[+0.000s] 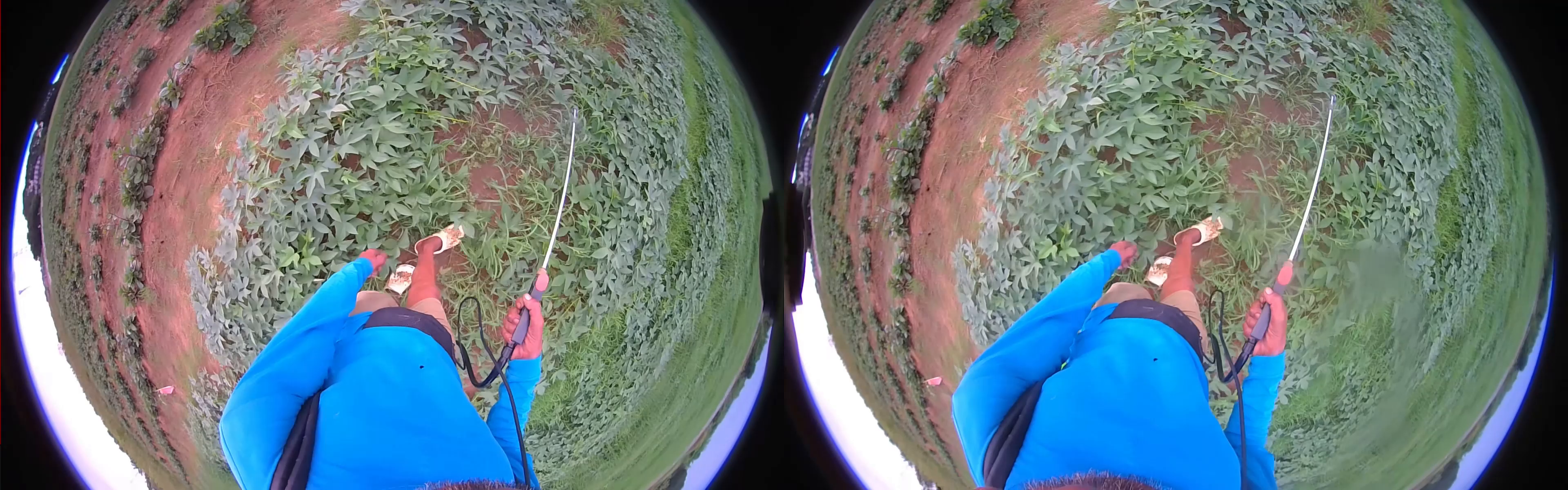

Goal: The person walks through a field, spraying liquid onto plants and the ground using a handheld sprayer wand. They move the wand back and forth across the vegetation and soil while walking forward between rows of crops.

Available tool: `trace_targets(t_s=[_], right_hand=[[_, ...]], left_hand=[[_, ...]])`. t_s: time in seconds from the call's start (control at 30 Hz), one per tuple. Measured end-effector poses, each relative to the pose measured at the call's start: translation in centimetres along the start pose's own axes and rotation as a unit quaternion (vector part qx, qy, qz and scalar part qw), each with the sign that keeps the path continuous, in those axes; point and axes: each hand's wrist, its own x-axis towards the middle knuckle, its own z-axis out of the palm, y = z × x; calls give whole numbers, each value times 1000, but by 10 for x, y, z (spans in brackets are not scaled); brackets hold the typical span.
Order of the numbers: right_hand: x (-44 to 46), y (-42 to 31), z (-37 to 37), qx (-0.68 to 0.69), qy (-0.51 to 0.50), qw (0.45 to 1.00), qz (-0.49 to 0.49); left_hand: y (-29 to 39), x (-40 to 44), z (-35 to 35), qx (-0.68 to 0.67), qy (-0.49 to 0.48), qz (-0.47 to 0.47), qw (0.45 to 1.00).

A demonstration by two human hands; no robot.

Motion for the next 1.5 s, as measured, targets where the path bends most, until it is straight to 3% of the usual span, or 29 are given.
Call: trace_targets(t_s=[0.17,0.23,0.3,0.5,0.57,0.63,0.7,0.73,0.87,0.97,1.03,1.17,1.2,1.43,1.5], right_hand=[[14,-6,-18,-29,47,998,-23],[12,-12,-22,-39,58,997,-31],[5,-22,-28,-84,56,995,-5],[-5,-59,-36,-184,-45,970,153],[4,-66,-44,-199,-157,936,246],[4,-81,-22,-222,-182,928,237],[9,-95,2,-336,-284,866,237],[16,-94,-1,-340,-300,851,265],[40,-89,-8,-421,-367,797,229],[42,-102,-8,-342,-344,848,212],[43,-118,-8,-312,-314,878,181],[57,-119,-40,-196,-230,941,149],[52,-128,-34,-129,-197,955,180],[58,-149,-64,101,-129,980,112],[59,-156,-67,113,-125,982,86]], left_hand=[[42,10,-2,9,7,-1,1000],[56,21,-1,78,-2,66,995],[71,24,2,33,-8,31,999],[88,46,26,101,-26,38,994],[96,45,35,81,-46,0,996],[95,49,39,103,-49,27,993],[96,54,42,116,-66,22,991],[92,59,44,85,-63,25,994],[127,51,22,130,-62,52,988],[145,64,7,167,-52,61,983],[164,65,1,122,0,1,993],[186,83,-21,48,-32,-18,998],[191,84,-26,59,-40,-18,997],[252,73,-42,30,-40,-2,999],[260,82,-44,35,-33,-20,999]])
